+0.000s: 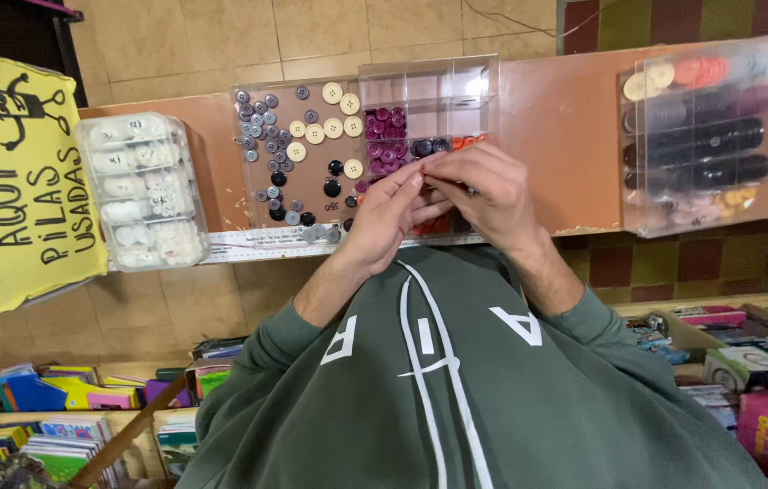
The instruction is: The person sorts buttons of various colors and sizes into an organized plastic tray, picking up buttons by hand and placing them into specific compartments.
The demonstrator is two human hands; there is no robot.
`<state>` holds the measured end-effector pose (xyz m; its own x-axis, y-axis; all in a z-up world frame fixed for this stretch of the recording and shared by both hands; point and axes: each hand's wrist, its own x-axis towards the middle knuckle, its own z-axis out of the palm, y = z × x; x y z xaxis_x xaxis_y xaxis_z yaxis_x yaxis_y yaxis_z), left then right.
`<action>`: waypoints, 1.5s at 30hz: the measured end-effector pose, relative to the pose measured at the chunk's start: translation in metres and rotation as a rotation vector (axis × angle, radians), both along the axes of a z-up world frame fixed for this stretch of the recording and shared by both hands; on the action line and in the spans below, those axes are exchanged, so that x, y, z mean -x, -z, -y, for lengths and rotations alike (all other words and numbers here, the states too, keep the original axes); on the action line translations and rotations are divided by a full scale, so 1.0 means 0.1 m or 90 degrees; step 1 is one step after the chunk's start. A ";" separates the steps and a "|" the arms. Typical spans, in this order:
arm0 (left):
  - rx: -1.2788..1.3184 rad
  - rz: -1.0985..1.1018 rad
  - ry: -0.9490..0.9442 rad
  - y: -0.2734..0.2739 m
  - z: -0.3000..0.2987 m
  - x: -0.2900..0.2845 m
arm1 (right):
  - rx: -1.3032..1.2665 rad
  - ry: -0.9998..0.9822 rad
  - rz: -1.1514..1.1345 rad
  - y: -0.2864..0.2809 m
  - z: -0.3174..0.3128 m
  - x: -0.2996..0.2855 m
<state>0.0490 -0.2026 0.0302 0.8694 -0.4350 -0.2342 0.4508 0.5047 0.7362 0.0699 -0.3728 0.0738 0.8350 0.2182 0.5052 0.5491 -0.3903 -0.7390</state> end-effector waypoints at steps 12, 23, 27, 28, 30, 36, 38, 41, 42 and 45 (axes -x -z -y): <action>0.141 -0.175 -0.069 0.21 0.26 0.00 | 0.026 -0.042 0.065 -0.08 0.21 -0.11; 0.198 -0.115 -0.105 -0.09 0.20 -0.03 | 0.045 -0.004 0.001 0.16 0.69 -0.19; 0.231 -0.109 -0.093 -0.11 0.17 -0.06 | 0.048 0.017 0.006 0.22 0.65 -0.16; 0.239 -0.106 -0.079 -0.10 0.17 -0.07 | 0.040 0.023 0.006 0.26 0.66 -0.16; 0.247 -0.110 -0.065 -0.08 0.17 -0.08 | 0.048 -0.001 0.019 0.32 0.54 -0.15; 0.241 -0.103 -0.009 -0.08 0.21 -0.13 | 0.138 -0.038 0.040 0.20 0.22 -0.10; 0.235 -0.093 0.007 -0.03 0.19 -0.15 | 0.165 -0.035 0.046 0.20 0.21 -0.10; 0.247 -0.111 0.018 0.10 0.15 -0.16 | 0.184 -0.034 0.043 0.18 0.23 -0.09; 0.243 -0.118 0.023 0.13 0.14 -0.16 | 0.174 -0.033 0.045 0.17 0.24 -0.09; 0.242 -0.121 0.041 0.10 0.12 -0.18 | 0.129 -0.027 0.041 0.25 0.32 -0.10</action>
<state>0.0673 -0.2144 0.0200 0.7947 -0.5731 -0.1999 0.5996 0.6902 0.4051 0.0802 -0.4045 0.0483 0.7900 0.3552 0.4998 0.6122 -0.5021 -0.6108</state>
